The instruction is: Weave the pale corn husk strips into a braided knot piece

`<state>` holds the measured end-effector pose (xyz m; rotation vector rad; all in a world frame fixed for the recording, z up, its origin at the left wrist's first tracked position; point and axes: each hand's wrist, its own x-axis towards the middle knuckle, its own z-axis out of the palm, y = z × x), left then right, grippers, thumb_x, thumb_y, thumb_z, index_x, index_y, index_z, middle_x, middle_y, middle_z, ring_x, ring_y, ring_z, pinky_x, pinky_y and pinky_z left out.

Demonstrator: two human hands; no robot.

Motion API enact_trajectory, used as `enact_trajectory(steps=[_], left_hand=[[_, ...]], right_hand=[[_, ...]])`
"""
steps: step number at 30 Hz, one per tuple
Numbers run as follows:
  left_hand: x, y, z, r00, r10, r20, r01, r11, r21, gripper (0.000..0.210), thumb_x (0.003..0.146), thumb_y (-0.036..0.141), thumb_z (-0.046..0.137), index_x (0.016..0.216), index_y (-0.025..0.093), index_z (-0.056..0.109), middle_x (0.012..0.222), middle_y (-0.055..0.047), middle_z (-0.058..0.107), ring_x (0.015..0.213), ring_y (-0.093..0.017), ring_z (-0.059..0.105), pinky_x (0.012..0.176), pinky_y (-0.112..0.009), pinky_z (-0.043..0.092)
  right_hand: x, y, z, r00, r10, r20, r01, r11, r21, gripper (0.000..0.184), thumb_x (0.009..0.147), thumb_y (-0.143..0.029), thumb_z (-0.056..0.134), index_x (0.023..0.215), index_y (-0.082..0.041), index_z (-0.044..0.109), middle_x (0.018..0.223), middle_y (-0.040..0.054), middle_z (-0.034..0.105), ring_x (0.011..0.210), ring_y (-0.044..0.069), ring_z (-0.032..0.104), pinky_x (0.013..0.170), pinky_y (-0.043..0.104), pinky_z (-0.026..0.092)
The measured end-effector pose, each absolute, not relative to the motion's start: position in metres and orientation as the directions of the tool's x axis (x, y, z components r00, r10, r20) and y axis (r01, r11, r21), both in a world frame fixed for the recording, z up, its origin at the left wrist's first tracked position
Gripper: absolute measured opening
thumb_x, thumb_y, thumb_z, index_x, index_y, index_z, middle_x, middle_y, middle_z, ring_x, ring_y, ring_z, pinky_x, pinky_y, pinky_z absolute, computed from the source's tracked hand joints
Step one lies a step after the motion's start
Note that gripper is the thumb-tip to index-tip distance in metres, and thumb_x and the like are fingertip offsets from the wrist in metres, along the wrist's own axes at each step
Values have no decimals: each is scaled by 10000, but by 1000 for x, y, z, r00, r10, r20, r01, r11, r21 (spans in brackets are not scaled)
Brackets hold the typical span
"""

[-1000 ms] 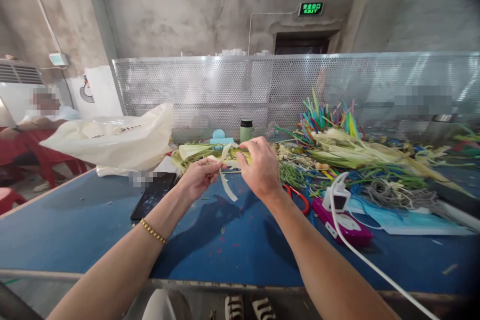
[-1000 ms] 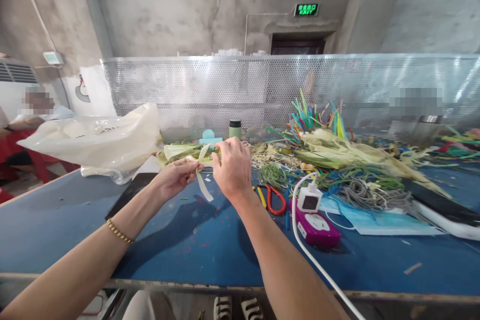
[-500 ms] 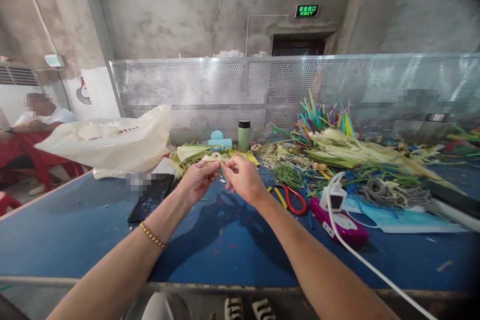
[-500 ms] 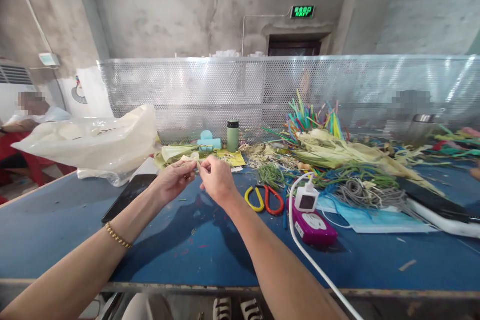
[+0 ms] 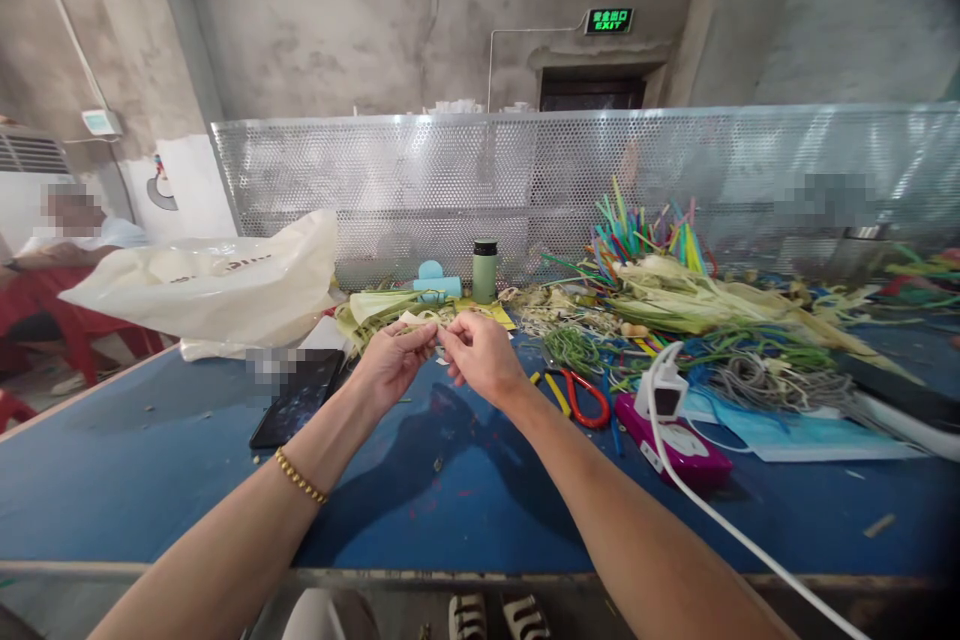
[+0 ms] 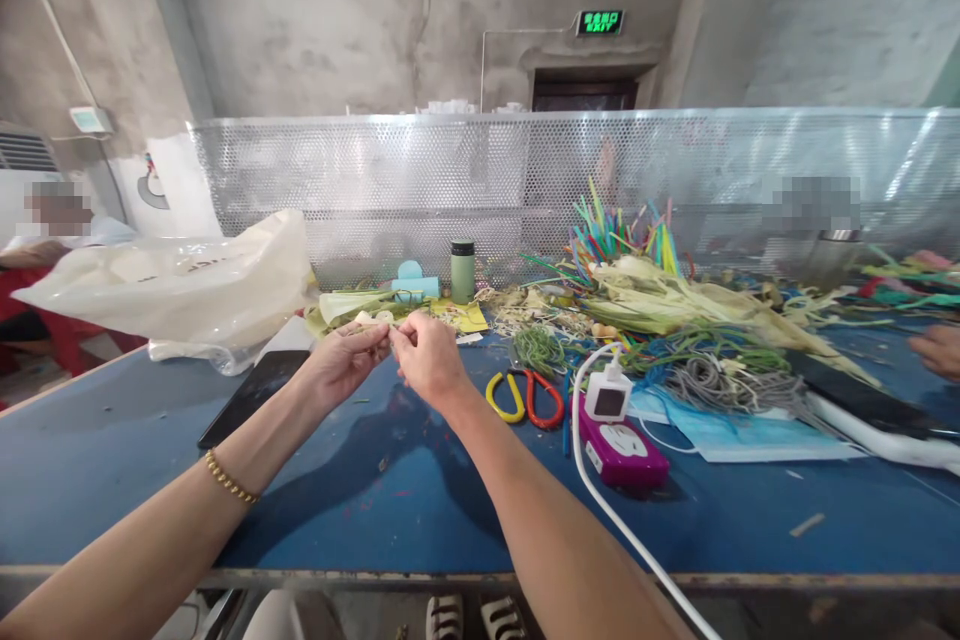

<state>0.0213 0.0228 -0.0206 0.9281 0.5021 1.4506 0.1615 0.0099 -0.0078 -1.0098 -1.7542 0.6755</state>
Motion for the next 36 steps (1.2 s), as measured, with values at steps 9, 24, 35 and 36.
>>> enact_trajectory(steps=[9, 24, 35, 36], left_hand=[[20, 23, -20, 51, 963, 264, -637, -172, 751, 145, 633, 59, 788, 685, 87, 655, 651, -15, 640, 608, -72, 593, 612, -168, 483], [22, 14, -16, 87, 886, 455, -441, -375, 815, 203, 601, 176, 850, 657, 102, 670, 606, -8, 616, 599, -84, 532, 623, -219, 420], [22, 7, -8, 156, 886, 436, -479, -318, 818, 182, 673, 209, 816, 657, 114, 662, 632, 0, 594, 603, -81, 515, 617, -212, 423], [22, 7, -8, 162, 891, 423, -484, -302, 821, 181, 680, 200, 809, 649, 113, 654, 622, 1, 589, 593, -78, 513, 606, -207, 424]], right_hand=[[158, 6, -7, -194, 874, 446, 348, 486, -801, 245, 859, -330, 581, 677, -199, 484, 579, 14, 611, 399, 132, 578, 335, 210, 416], [181, 12, 8, -267, 847, 460, 227, 519, -824, 183, 861, -309, 558, 926, -156, 632, 708, 34, 651, 471, 122, 589, 400, 225, 455], [182, 6, 12, -339, 785, 519, 169, 593, -787, 89, 789, -244, 608, 779, -156, 608, 575, -24, 571, 456, 94, 543, 394, 195, 462], [182, 6, 12, -343, 779, 525, 177, 602, -779, 85, 788, -241, 605, 776, -157, 607, 582, -24, 572, 455, 92, 541, 397, 196, 459]])
